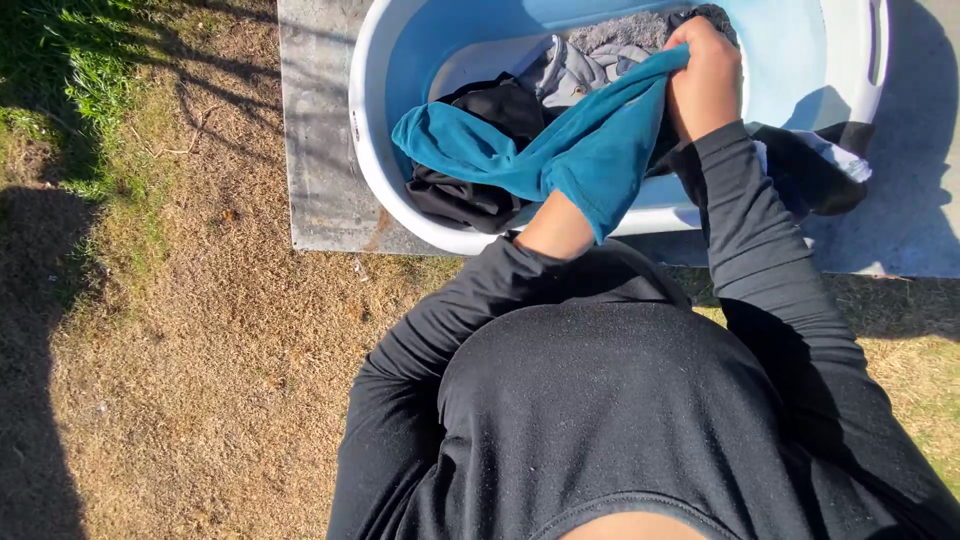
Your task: Hanging various pieces of laundry on an outdoor clothesline.
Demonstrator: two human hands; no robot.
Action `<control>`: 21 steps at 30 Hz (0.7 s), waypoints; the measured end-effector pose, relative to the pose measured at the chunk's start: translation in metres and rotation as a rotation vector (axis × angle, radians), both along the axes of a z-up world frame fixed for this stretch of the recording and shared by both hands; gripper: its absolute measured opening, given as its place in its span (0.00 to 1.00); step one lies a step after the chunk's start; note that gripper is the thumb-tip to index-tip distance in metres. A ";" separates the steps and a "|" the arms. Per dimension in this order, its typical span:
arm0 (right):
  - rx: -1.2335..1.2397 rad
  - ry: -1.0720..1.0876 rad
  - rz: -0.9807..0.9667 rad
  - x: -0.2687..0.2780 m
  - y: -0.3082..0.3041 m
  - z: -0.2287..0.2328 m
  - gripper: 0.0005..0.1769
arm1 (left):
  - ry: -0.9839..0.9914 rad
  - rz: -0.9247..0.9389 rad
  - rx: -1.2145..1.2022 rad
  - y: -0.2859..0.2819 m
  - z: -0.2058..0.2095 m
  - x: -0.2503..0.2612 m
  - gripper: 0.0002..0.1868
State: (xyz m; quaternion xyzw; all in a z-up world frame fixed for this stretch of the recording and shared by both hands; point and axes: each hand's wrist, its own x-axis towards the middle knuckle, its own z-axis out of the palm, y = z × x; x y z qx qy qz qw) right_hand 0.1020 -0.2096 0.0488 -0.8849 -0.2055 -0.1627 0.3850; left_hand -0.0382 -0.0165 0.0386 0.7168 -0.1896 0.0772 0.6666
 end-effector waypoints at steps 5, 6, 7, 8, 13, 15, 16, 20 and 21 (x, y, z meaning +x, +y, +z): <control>0.565 0.447 -0.075 0.032 -0.106 -0.059 0.16 | 0.402 0.235 -0.244 0.136 0.108 -0.064 0.16; 0.937 0.623 0.015 0.036 -0.124 -0.068 0.15 | 0.397 0.450 -0.363 0.164 0.107 -0.066 0.14; 0.937 0.620 0.014 0.038 -0.130 -0.069 0.15 | 0.395 0.447 -0.364 0.181 0.101 -0.070 0.14; 1.080 0.684 0.017 0.040 -0.136 -0.070 0.08 | 0.352 0.589 -0.409 0.199 0.094 -0.075 0.14; 1.263 0.730 0.391 0.008 -0.096 0.034 0.08 | 0.166 0.930 -0.435 0.206 0.103 -0.088 0.14; 1.110 0.734 0.413 -0.011 -0.056 0.096 0.19 | 0.283 0.574 -0.162 0.175 0.121 -0.085 0.12; 1.110 0.740 0.413 -0.017 -0.048 0.108 0.19 | 0.287 0.578 -0.161 0.159 0.141 -0.080 0.12; 0.463 0.584 0.688 -0.023 -0.014 0.157 0.26 | -0.009 0.252 0.515 0.112 0.189 -0.051 0.21; 0.022 0.490 0.747 -0.031 -0.004 0.166 0.30 | -0.157 0.202 0.518 0.106 0.196 -0.049 0.27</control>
